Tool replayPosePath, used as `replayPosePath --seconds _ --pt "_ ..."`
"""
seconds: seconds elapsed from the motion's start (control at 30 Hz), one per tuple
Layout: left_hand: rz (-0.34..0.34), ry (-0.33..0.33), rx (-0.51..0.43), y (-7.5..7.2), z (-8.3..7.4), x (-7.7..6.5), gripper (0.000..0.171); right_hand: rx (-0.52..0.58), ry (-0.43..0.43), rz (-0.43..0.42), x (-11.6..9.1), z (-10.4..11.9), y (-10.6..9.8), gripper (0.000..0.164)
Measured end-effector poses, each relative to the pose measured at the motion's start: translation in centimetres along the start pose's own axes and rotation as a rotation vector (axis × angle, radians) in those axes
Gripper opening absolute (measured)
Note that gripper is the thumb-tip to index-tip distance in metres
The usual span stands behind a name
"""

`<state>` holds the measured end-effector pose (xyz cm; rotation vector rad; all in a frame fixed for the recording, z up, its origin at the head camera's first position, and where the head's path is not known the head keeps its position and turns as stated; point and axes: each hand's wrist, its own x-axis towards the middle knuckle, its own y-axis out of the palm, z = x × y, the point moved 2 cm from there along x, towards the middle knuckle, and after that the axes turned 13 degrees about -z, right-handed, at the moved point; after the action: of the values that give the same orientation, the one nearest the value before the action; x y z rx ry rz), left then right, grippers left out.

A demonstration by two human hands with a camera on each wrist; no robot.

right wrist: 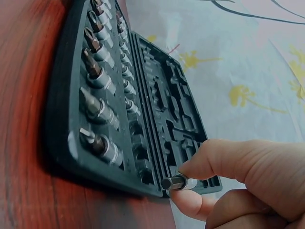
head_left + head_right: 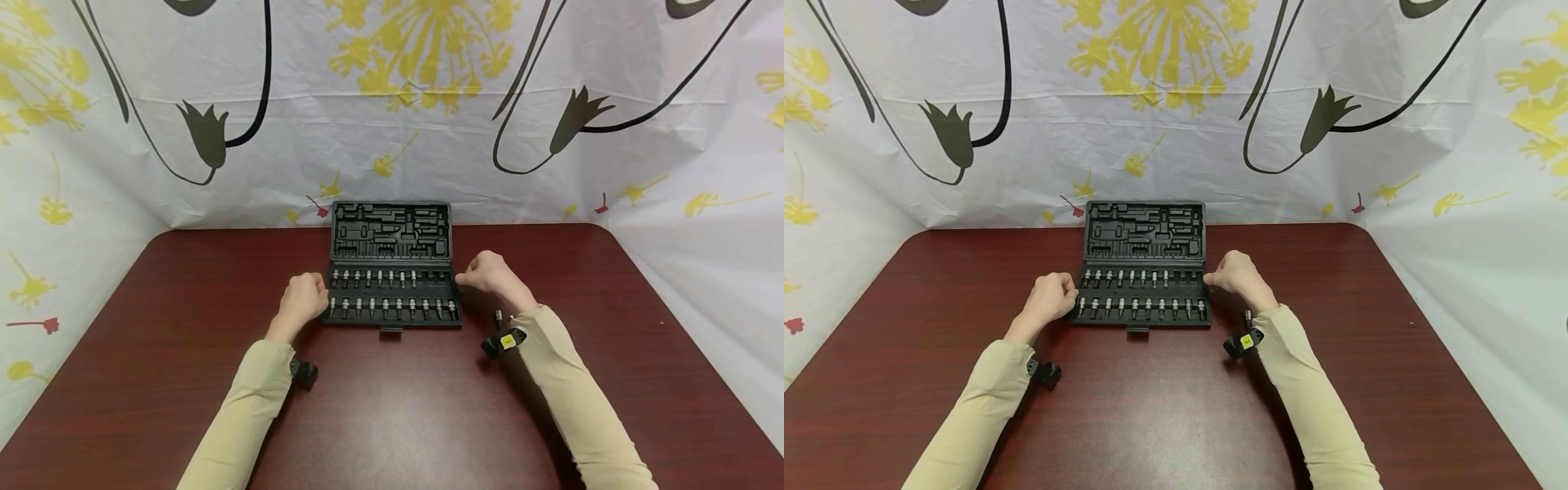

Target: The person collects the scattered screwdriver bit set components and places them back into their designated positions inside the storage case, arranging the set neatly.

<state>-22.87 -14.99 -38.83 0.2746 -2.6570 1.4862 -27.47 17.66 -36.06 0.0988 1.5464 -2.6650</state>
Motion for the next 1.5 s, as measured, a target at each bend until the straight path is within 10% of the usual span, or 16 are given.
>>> replayPosePath --seconds 1.5 --pt "0.009 -0.018 -0.005 -0.1 -0.2 0.1 0.025 0.047 0.013 0.014 3.2 4.1 4.1 0.050"
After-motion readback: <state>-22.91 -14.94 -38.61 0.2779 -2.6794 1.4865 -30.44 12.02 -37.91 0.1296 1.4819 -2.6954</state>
